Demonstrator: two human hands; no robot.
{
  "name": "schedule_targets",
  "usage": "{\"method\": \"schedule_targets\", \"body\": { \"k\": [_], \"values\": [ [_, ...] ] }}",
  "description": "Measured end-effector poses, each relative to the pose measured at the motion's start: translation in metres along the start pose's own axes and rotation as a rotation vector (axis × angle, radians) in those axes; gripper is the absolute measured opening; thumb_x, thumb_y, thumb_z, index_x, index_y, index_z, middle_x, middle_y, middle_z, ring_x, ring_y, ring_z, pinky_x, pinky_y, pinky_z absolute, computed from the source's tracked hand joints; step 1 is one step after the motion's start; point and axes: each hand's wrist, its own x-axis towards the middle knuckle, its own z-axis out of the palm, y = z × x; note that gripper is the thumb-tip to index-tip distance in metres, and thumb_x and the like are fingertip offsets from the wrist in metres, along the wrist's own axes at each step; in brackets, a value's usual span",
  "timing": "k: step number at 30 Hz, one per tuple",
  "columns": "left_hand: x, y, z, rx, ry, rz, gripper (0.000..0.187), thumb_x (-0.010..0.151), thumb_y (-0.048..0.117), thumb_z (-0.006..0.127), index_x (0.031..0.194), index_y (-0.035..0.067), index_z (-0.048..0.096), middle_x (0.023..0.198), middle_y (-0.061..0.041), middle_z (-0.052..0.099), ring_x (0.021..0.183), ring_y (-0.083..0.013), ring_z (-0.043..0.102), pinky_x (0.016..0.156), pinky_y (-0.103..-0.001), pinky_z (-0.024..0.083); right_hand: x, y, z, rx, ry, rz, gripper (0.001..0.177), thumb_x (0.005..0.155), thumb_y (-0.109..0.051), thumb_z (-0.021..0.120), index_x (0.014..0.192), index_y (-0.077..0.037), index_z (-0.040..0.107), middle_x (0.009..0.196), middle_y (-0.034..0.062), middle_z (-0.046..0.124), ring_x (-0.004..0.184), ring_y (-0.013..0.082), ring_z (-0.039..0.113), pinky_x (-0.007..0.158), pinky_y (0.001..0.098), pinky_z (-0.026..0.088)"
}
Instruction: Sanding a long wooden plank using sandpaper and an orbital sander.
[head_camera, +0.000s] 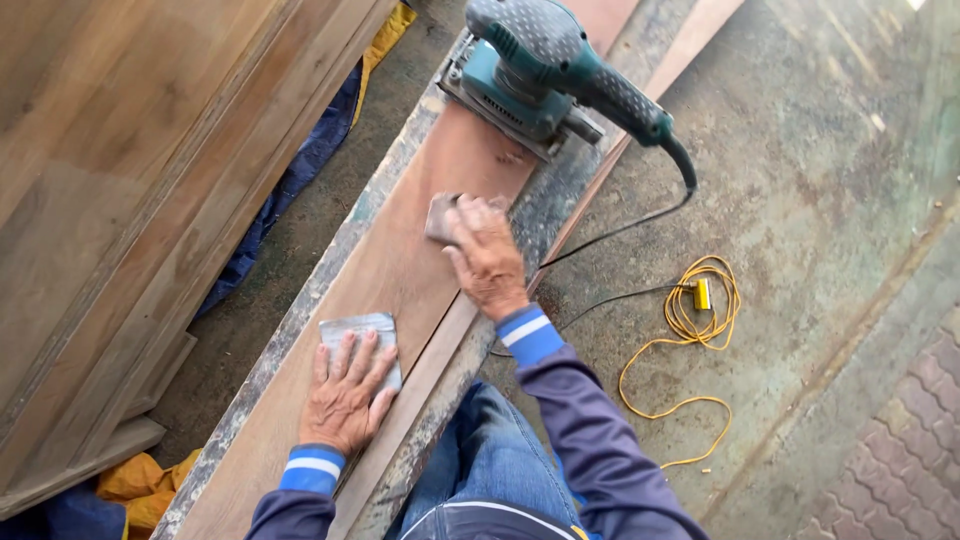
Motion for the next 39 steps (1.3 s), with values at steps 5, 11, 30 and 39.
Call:
{"method": "schedule_targets", "body": {
  "k": [5,11,30,39],
  "values": [
    [-0.002,0.002,-0.008,-0.006,0.021,0.036,0.071,0.089,0.061,0.051,0.15,0.026,0.048,0.162,-0.009,0.036,0.15,-0.0344,0.029,0.123,-0.057,0.014,-0.094,-0.015,-0.068,0.032,0.183,0.181,0.049,0.093,-0.018,0.075,0.139,-0.007,0.062,0.151,0.0185,0.052,0.141,0.0374,0.05,0.12,0.0475,0.038],
    [-0.008,0.003,0.003,0.004,0.088,0.054,0.082,0.087,0.069,0.053,0.154,0.022,0.046,0.165,-0.011,0.035,0.154,-0.0358,0.028,0.125,-0.059,0.012,-0.389,0.029,-0.057,-0.003,-0.128,0.704,0.043,0.095,-0.027,0.066,0.135,-0.011,0.064,0.155,0.0193,0.048,0.137,0.0373,0.052,0.112,0.0434,0.043],
    [0.005,0.041,0.037,-0.047,0.205,-0.303,0.076,0.092,0.062,0.059,0.157,0.024,0.045,0.169,-0.009,0.032,0.157,-0.0336,0.022,0.126,-0.062,0.007,-0.144,0.141,-0.104,0.69,0.177,1.018,0.077,0.091,-0.018,0.084,0.151,0.0,0.039,0.152,0.0224,0.051,0.138,0.0289,0.058,0.113,0.0392,0.05],
    [0.006,0.043,0.033,-0.037,0.162,-0.329,0.077,0.093,0.064,0.06,0.157,0.024,0.047,0.169,-0.009,0.032,0.158,-0.0352,0.021,0.125,-0.066,0.009,-0.137,0.227,0.013,1.153,0.15,0.933,0.028,0.103,-0.007,0.083,0.124,0.003,0.067,0.119,0.0149,0.068,0.095,0.0207,0.052,0.08,0.031,0.043]
  ]
}}
